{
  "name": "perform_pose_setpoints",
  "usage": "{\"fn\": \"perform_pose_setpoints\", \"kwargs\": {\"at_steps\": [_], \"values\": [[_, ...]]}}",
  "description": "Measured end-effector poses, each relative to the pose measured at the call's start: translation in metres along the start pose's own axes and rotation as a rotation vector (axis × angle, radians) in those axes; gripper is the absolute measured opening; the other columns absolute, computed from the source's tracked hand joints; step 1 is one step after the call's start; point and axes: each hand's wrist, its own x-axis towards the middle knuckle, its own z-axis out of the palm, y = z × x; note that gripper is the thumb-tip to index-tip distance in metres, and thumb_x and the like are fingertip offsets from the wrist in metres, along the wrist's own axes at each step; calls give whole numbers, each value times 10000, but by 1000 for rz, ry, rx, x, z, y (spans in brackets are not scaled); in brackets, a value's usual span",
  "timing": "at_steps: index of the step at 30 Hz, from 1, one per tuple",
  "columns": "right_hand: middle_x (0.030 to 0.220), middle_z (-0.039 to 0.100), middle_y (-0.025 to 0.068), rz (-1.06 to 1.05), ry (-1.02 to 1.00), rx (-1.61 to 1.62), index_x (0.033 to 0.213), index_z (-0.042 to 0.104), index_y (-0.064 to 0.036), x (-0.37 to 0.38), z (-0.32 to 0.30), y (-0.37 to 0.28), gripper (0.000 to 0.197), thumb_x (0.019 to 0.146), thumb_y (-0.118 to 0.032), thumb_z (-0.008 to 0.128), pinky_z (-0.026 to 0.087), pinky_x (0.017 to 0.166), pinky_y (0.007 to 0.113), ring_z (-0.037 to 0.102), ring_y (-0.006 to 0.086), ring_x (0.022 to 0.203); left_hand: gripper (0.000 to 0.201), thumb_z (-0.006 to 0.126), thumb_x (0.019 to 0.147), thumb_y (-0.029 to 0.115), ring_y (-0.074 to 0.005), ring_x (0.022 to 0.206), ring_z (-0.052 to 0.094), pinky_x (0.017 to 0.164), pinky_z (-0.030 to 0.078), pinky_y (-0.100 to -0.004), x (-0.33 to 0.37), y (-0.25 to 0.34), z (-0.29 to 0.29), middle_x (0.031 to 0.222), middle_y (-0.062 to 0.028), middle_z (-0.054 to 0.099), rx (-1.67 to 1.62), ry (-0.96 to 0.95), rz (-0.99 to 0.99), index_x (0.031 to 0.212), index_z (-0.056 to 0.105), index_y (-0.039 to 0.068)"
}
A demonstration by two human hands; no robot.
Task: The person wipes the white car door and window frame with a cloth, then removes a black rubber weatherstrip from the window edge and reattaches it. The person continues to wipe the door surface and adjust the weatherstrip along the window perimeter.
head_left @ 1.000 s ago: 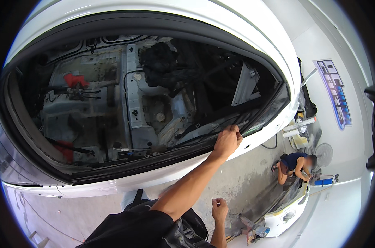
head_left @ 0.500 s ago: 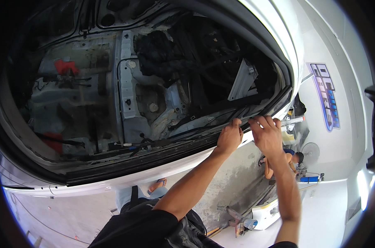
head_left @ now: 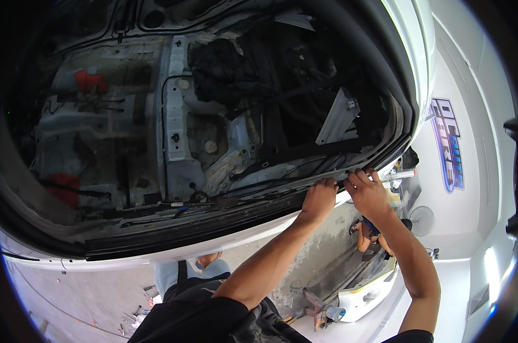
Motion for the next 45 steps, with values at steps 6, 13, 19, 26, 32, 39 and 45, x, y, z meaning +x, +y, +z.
{"fn": "perform_pose_setpoints", "kwargs": {"at_steps": [6,13,19,26,32,39,45], "values": [[975,600,11,45,-71,35,896,678,-121,6,4,-3,118,825,-171,598,408,846,343,563,177,1007,170,611,947,171,-382,879,681,808,563,-462,-2,-1,2,917,-201,693,95,-48,86,963,611,2],[939,584,32,58,-52,6,903,642,-110,5,8,-5,111,827,-178,597,407,818,323,556,193,948,187,599,946,174,-371,912,673,812,564,-459,-6,-2,6,934,-201,668,111,-54,104,966,596,-13],[939,587,58,133,-130,-23,935,628,-88,15,13,-8,137,838,-180,595,427,826,334,561,218,967,185,591,944,163,-383,918,667,816,564,-474,-2,-4,7,951,-208,650,115,-60,124,985,584,-17],[943,619,63,70,-184,-50,946,671,-75,28,7,2,156,843,-167,599,454,846,329,597,228,963,167,589,914,94,-381,970,643,859,548,-465,5,-3,-1,984,-229,619,66,-47,194,1018,580,-37],[954,640,43,37,-232,-44,928,691,-81,29,-4,10,155,820,-163,615,448,880,329,609,212,966,223,602,897,84,-351,1021,626,927,505,-455,6,-3,-4,1049,-202,612,141,-104,229,1081,582,-41],[933,596,32,101,-8,-76,877,686,-90,16,-14,8,118,809,-168,629,418,907,387,552,222,999,253,619,876,98,-319,1099,597,972,468,-459,4,-2,-4,1097,-164,611,171,-127,233,1104,597,-7],[960,617,58,50,-211,-59,885,712,-83,32,-5,16,135,815,-149,617,417,906,370,562,234,1034,226,610,895,92,-345,1068,602,959,484,-463,8,-3,-3,1081,-169,617,54,-38,194,1100,608,-5]]}}
